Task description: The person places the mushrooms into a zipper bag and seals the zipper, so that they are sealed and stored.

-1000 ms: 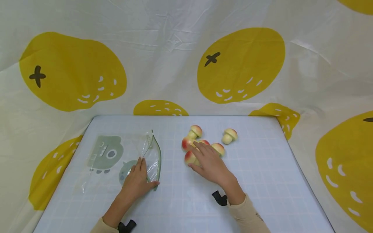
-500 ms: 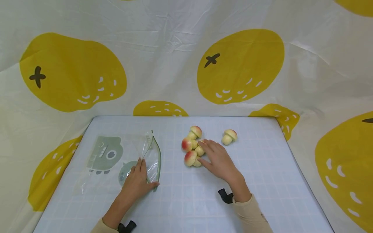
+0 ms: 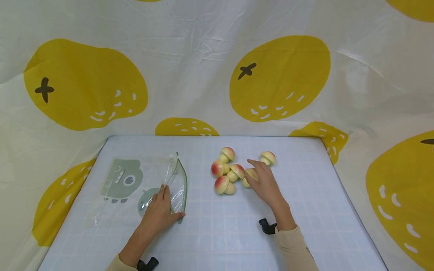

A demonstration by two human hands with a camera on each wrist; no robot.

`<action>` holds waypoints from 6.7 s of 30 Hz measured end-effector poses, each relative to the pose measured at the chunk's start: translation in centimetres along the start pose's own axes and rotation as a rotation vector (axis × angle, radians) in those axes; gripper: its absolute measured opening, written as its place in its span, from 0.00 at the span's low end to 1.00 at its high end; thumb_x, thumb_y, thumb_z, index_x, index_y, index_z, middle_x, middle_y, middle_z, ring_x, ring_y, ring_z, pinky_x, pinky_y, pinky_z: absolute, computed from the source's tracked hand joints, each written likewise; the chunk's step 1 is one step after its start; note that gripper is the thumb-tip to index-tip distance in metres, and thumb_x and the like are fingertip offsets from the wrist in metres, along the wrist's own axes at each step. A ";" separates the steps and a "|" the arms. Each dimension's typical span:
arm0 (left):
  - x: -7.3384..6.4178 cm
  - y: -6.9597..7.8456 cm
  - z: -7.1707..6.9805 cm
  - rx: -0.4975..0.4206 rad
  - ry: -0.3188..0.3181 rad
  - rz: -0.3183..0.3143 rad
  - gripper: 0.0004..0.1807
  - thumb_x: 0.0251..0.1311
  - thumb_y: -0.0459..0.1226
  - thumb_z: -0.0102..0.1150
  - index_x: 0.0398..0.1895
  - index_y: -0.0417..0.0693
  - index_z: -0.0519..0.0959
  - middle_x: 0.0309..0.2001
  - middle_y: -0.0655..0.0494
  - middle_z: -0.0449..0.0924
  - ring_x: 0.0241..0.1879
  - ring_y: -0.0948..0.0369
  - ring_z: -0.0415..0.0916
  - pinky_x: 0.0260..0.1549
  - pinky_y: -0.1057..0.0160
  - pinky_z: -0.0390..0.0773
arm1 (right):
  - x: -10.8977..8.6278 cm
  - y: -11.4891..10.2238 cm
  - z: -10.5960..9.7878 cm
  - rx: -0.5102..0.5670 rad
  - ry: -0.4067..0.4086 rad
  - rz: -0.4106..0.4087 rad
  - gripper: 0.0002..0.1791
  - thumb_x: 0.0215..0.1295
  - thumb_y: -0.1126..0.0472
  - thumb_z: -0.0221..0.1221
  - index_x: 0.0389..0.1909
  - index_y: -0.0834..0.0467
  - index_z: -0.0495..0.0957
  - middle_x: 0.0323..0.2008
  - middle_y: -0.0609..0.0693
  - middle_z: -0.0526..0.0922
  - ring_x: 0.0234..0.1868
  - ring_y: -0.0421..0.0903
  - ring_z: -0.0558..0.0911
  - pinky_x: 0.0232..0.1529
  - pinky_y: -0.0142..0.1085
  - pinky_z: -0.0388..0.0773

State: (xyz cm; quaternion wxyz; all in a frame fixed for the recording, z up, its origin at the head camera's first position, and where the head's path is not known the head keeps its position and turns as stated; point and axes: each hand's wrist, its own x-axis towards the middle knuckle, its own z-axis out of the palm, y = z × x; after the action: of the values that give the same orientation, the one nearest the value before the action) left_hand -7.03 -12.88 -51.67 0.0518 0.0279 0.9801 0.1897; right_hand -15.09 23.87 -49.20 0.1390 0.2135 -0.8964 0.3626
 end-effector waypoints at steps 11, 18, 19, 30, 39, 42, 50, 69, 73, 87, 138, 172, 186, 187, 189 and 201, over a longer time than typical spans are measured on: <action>0.0 0.0 0.0 0.001 -0.007 -0.003 0.65 0.45 0.56 0.78 0.72 0.22 0.53 0.73 0.26 0.51 0.64 0.25 0.58 0.51 0.27 0.68 | -0.7 2.0 0.3 0.209 0.053 0.305 0.28 0.67 0.60 0.66 0.65 0.62 0.72 0.60 0.63 0.76 0.58 0.61 0.76 0.53 0.58 0.73; 0.0 0.1 0.0 0.000 -0.004 -0.006 0.65 0.45 0.56 0.78 0.72 0.22 0.53 0.73 0.26 0.51 0.64 0.24 0.58 0.51 0.27 0.68 | -1.0 3.0 0.5 0.288 0.001 0.432 0.29 0.70 0.52 0.63 0.66 0.62 0.71 0.62 0.63 0.75 0.56 0.57 0.77 0.50 0.33 0.76; 0.0 0.1 0.0 -0.001 -0.005 -0.008 0.65 0.45 0.56 0.78 0.72 0.22 0.53 0.73 0.26 0.51 0.64 0.24 0.58 0.51 0.27 0.67 | -1.0 3.1 0.5 0.286 -0.009 0.441 0.29 0.70 0.51 0.63 0.66 0.62 0.71 0.62 0.62 0.75 0.56 0.57 0.77 0.50 0.33 0.75; 0.1 0.1 -0.1 -0.006 -0.007 -0.007 0.65 0.45 0.55 0.78 0.72 0.22 0.53 0.73 0.26 0.51 0.64 0.24 0.58 0.50 0.27 0.68 | -0.9 3.2 0.2 0.428 -0.133 0.578 0.35 0.71 0.47 0.61 0.71 0.64 0.66 0.62 0.63 0.73 0.56 0.55 0.77 0.51 0.41 0.79; 0.1 0.1 0.0 -0.005 -0.002 -0.008 0.64 0.44 0.55 0.79 0.72 0.22 0.54 0.73 0.25 0.52 0.64 0.24 0.58 0.50 0.26 0.67 | -0.3 0.4 -1.2 0.541 -0.150 0.609 0.31 0.72 0.60 0.60 0.69 0.72 0.63 0.59 0.68 0.73 0.51 0.46 0.79 0.54 0.50 0.77; 0.1 0.1 0.0 -0.003 -0.001 -0.007 0.64 0.44 0.55 0.79 0.72 0.22 0.54 0.73 0.26 0.52 0.63 0.23 0.58 0.50 0.27 0.68 | -0.2 0.0 -1.5 0.543 -0.150 0.607 0.32 0.73 0.59 0.60 0.69 0.73 0.63 0.59 0.69 0.73 0.53 0.48 0.79 0.54 0.49 0.78; 0.1 0.2 0.1 -0.009 -0.005 -0.008 0.64 0.45 0.55 0.78 0.72 0.22 0.54 0.73 0.26 0.51 0.64 0.23 0.58 0.51 0.27 0.68 | -1.2 3.2 -0.2 0.525 -0.098 0.617 0.38 0.69 0.48 0.63 0.70 0.66 0.65 0.59 0.65 0.75 0.53 0.48 0.80 0.50 0.40 0.81; 0.1 0.2 -0.1 -0.011 -0.015 -0.021 0.64 0.45 0.55 0.78 0.72 0.22 0.53 0.73 0.26 0.51 0.64 0.23 0.56 0.51 0.26 0.67 | -0.5 0.0 -1.0 0.756 0.004 0.492 0.29 0.72 0.59 0.60 0.66 0.71 0.67 0.56 0.54 0.79 0.50 0.41 0.81 0.47 0.38 0.81; 0.1 0.2 0.0 -0.008 -0.011 -0.016 0.64 0.45 0.55 0.78 0.72 0.21 0.53 0.73 0.25 0.51 0.64 0.22 0.57 0.50 0.26 0.67 | 0.0 -1.0 -0.7 0.798 0.000 0.454 0.28 0.72 0.61 0.60 0.65 0.72 0.67 0.54 0.51 0.79 0.50 0.42 0.81 0.47 0.38 0.82; 0.1 0.1 0.1 -0.007 -0.025 -0.018 0.64 0.46 0.56 0.78 0.72 0.22 0.53 0.73 0.26 0.50 0.64 0.22 0.56 0.51 0.26 0.67 | 1.9 -4.5 1.6 0.892 -0.020 0.403 0.25 0.71 0.65 0.61 0.64 0.71 0.69 0.52 0.53 0.80 0.49 0.44 0.81 0.49 0.43 0.81; 0.1 0.2 0.3 0.028 0.004 -0.025 0.65 0.44 0.55 0.79 0.72 0.22 0.53 0.73 0.24 0.49 0.63 0.22 0.58 0.50 0.26 0.67 | 6.6 -11.0 16.9 0.448 -0.234 0.352 0.24 0.66 0.48 0.65 0.56 0.59 0.79 0.48 0.52 0.84 0.42 0.46 0.80 0.42 0.38 0.78; -0.1 0.7 0.2 0.159 0.123 0.060 0.64 0.42 0.56 0.80 0.71 0.23 0.58 0.71 0.27 0.56 0.61 0.25 0.63 0.49 0.28 0.70 | 7.0 -12.0 19.7 0.981 -0.284 0.461 0.25 0.68 0.75 0.58 0.65 0.71 0.69 0.42 0.71 0.81 0.45 0.63 0.84 0.47 0.46 0.82; -0.3 1.0 0.6 0.165 0.143 0.074 0.62 0.40 0.56 0.81 0.70 0.24 0.60 0.73 0.27 0.51 0.60 0.25 0.63 0.47 0.28 0.70 | 7.3 -11.4 21.1 1.169 -0.437 0.505 0.29 0.63 0.82 0.49 0.66 0.68 0.69 0.57 0.62 0.79 0.47 0.48 0.82 0.49 0.39 0.79; -0.4 1.0 0.6 0.166 0.146 0.076 0.62 0.39 0.56 0.81 0.69 0.24 0.61 0.73 0.27 0.52 0.60 0.25 0.63 0.47 0.28 0.71 | 7.3 -11.4 21.2 1.185 -0.436 0.513 0.30 0.62 0.82 0.49 0.66 0.68 0.69 0.57 0.62 0.79 0.46 0.47 0.82 0.49 0.39 0.79; -0.4 0.9 0.6 0.167 0.154 0.079 0.62 0.39 0.56 0.81 0.69 0.24 0.61 0.73 0.27 0.52 0.60 0.25 0.64 0.47 0.28 0.71 | 7.5 -11.5 21.4 1.211 -0.440 0.526 0.32 0.60 0.83 0.48 0.68 0.68 0.68 0.59 0.62 0.78 0.46 0.46 0.81 0.47 0.37 0.78; -0.5 0.8 0.5 0.162 0.143 0.092 0.63 0.38 0.55 0.82 0.70 0.24 0.60 0.73 0.27 0.52 0.61 0.25 0.63 0.51 0.24 0.64 | 8.2 -11.7 22.5 1.295 -0.492 0.577 0.36 0.60 0.85 0.43 0.70 0.65 0.67 0.56 0.62 0.80 0.43 0.45 0.80 0.44 0.35 0.76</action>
State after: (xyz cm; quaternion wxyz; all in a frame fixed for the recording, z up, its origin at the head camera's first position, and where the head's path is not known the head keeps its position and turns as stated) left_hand -6.44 -11.96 -51.79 -0.0295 0.0634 0.9911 0.1137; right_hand -18.70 -1.96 -54.73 -0.3195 0.0839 -0.5292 0.7815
